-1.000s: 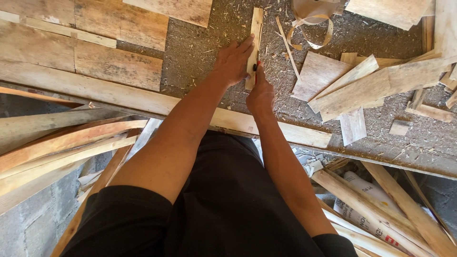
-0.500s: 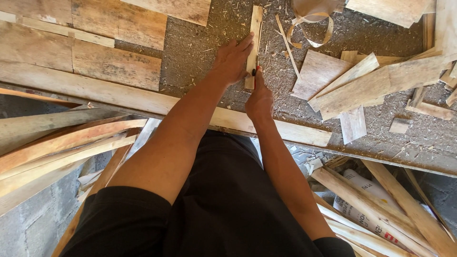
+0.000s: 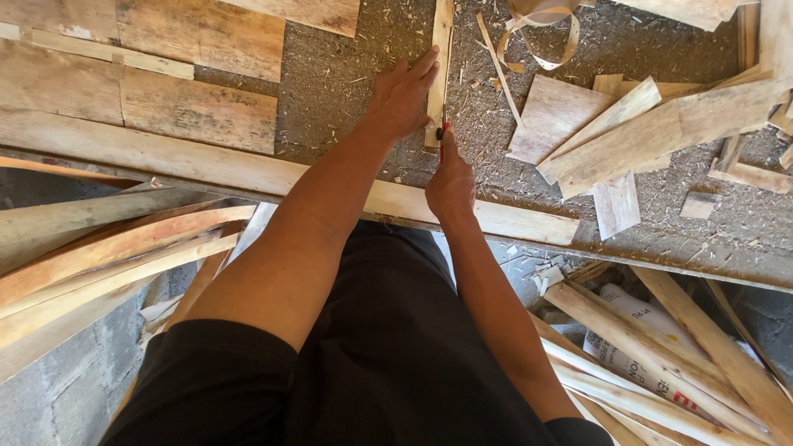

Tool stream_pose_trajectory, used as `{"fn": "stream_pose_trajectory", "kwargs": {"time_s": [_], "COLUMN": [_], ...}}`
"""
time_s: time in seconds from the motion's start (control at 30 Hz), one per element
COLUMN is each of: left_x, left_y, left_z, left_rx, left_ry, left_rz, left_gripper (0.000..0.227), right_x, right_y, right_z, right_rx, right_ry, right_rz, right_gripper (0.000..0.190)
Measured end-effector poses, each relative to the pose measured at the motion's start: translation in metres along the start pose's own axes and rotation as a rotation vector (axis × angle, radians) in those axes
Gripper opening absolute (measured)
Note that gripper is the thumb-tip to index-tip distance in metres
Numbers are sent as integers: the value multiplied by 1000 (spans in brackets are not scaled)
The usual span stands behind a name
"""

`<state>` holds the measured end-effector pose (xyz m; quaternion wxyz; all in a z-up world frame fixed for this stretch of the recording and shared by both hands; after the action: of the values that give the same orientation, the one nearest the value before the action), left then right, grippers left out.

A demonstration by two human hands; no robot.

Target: Cutting and shaping thin strips of wood using a utility knife on a workbench.

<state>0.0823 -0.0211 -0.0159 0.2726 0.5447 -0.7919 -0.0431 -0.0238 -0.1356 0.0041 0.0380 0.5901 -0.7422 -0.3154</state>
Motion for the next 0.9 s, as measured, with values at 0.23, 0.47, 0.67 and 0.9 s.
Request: {"fn": "stream_pose_trajectory", "kwargs": {"time_s": [0.23, 0.47, 0.67, 0.9], "left_x": [1, -2, -4, -4], "left_y": [-4, -8, -10, -4], "left_z": [-1, 10, 12, 11], "left_rx": [64, 3, -1, -60], "left_ry": [-43, -92, -69, -40], "left_rz": [27, 12, 8, -11], "left_gripper": [111, 115, 114, 113], "right_x": [-1, 6, 12, 40], "right_y": [20, 33, 45, 46], "right_z": [-1, 4, 9, 29], "right_rx": [-104, -122, -146, 6], "right_ry": [-4, 9, -14, -91], "right_rz": [120, 131, 168, -24], "right_gripper": [74, 73, 71, 70]}}
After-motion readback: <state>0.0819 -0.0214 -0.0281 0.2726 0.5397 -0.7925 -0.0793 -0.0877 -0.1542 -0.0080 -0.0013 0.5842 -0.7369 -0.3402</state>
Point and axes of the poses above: each hand's wrist, its own y-axis away from the middle knuckle, its own z-axis out of the palm, x = y × z, the point moved 10 cm from there along -y, towards the middle knuckle
